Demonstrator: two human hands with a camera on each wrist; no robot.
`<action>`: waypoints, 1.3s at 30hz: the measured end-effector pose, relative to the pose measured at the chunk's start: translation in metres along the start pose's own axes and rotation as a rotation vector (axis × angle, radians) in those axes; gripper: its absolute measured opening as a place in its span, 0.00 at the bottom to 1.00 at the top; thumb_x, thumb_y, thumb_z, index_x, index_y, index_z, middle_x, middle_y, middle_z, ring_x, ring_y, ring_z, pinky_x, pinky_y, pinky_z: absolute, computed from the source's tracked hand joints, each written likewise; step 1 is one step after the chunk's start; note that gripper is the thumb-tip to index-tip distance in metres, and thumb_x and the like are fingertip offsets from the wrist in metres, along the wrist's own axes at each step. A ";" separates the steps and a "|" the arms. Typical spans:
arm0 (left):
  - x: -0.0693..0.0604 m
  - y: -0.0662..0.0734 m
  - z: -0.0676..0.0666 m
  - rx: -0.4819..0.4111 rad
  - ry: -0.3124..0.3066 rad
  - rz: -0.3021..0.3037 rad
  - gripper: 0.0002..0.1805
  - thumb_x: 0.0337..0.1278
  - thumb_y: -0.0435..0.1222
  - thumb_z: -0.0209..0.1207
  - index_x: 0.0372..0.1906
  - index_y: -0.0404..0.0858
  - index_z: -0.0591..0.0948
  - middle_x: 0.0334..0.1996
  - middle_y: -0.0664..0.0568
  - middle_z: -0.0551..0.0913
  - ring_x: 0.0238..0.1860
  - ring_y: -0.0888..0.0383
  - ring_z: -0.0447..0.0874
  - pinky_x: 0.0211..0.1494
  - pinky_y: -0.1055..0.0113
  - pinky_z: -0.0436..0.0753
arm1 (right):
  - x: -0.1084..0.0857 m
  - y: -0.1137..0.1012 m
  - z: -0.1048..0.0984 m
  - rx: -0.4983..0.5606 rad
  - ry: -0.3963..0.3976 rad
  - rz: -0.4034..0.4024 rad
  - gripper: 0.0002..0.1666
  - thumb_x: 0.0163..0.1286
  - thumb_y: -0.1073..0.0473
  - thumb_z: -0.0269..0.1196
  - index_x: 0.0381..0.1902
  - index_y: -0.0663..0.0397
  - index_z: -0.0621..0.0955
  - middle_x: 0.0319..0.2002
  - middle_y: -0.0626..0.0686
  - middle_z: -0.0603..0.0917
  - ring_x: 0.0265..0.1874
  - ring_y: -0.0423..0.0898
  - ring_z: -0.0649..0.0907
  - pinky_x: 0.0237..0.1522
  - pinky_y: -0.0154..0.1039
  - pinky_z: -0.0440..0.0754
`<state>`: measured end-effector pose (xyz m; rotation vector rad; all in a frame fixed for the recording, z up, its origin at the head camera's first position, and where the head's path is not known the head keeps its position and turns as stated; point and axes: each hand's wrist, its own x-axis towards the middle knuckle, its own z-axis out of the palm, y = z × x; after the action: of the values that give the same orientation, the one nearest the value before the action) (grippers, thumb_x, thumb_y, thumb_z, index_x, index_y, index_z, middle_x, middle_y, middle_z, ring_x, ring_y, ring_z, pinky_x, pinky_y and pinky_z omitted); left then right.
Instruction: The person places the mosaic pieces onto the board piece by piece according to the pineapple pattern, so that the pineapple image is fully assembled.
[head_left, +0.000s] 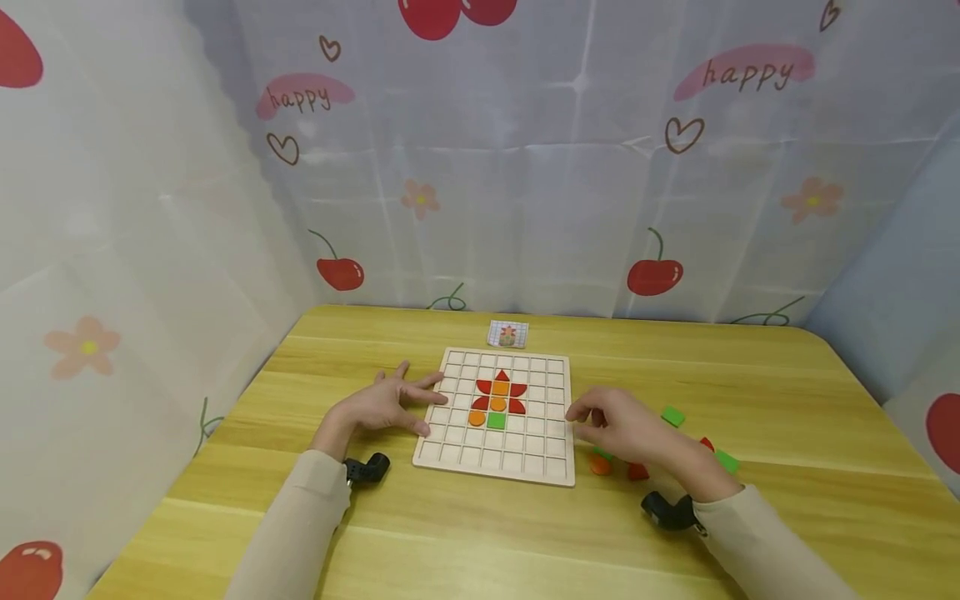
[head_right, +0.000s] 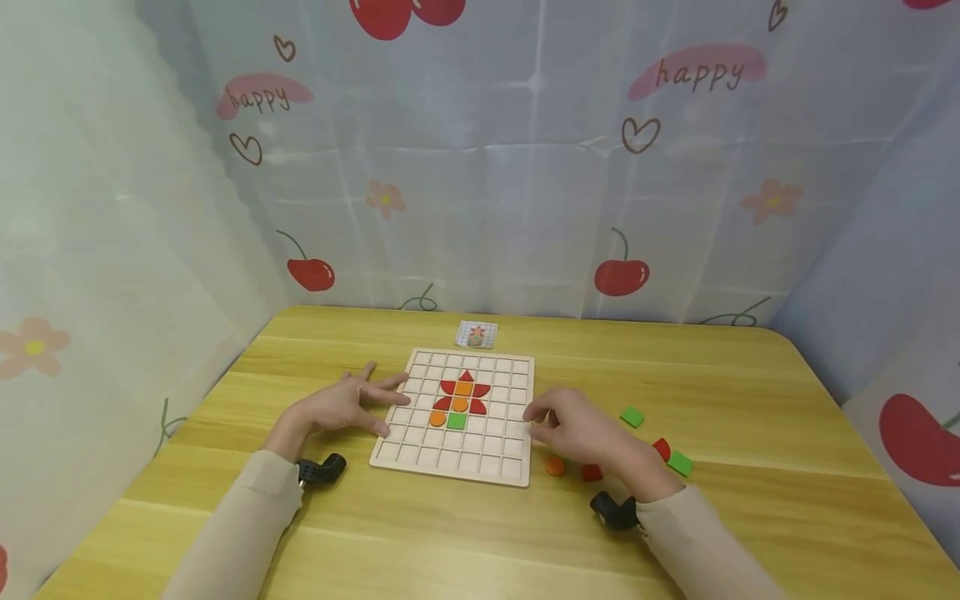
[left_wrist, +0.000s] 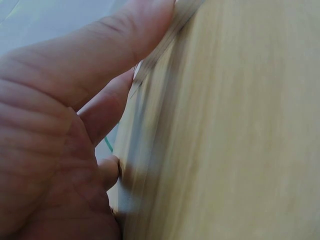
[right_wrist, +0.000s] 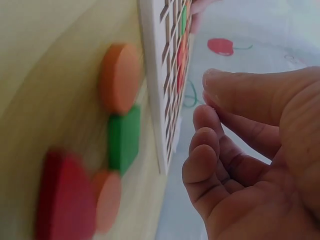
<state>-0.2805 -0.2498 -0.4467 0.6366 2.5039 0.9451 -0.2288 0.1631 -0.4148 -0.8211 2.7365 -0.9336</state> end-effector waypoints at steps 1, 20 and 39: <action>0.000 -0.001 0.000 -0.001 0.000 0.002 0.31 0.51 0.51 0.74 0.64 0.61 0.83 0.81 0.64 0.59 0.83 0.37 0.21 0.77 0.30 0.20 | -0.003 0.002 -0.001 -0.008 0.007 0.004 0.07 0.70 0.61 0.68 0.44 0.53 0.88 0.34 0.44 0.83 0.31 0.39 0.76 0.32 0.31 0.77; 0.000 -0.004 0.001 0.001 0.005 0.006 0.31 0.51 0.51 0.74 0.64 0.61 0.83 0.81 0.63 0.60 0.83 0.37 0.21 0.76 0.30 0.19 | -0.044 0.036 -0.013 -0.053 0.016 0.089 0.06 0.68 0.64 0.70 0.41 0.49 0.87 0.36 0.43 0.84 0.33 0.35 0.79 0.35 0.32 0.81; 0.000 0.000 0.001 0.002 -0.005 0.000 0.31 0.51 0.51 0.74 0.64 0.61 0.83 0.81 0.62 0.59 0.83 0.37 0.20 0.76 0.30 0.19 | -0.075 0.051 -0.025 -0.160 -0.030 -0.003 0.18 0.65 0.71 0.69 0.48 0.47 0.88 0.46 0.46 0.85 0.39 0.37 0.82 0.35 0.32 0.81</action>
<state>-0.2805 -0.2496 -0.4476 0.6391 2.5012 0.9401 -0.1955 0.2503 -0.4292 -0.8578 2.8127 -0.7036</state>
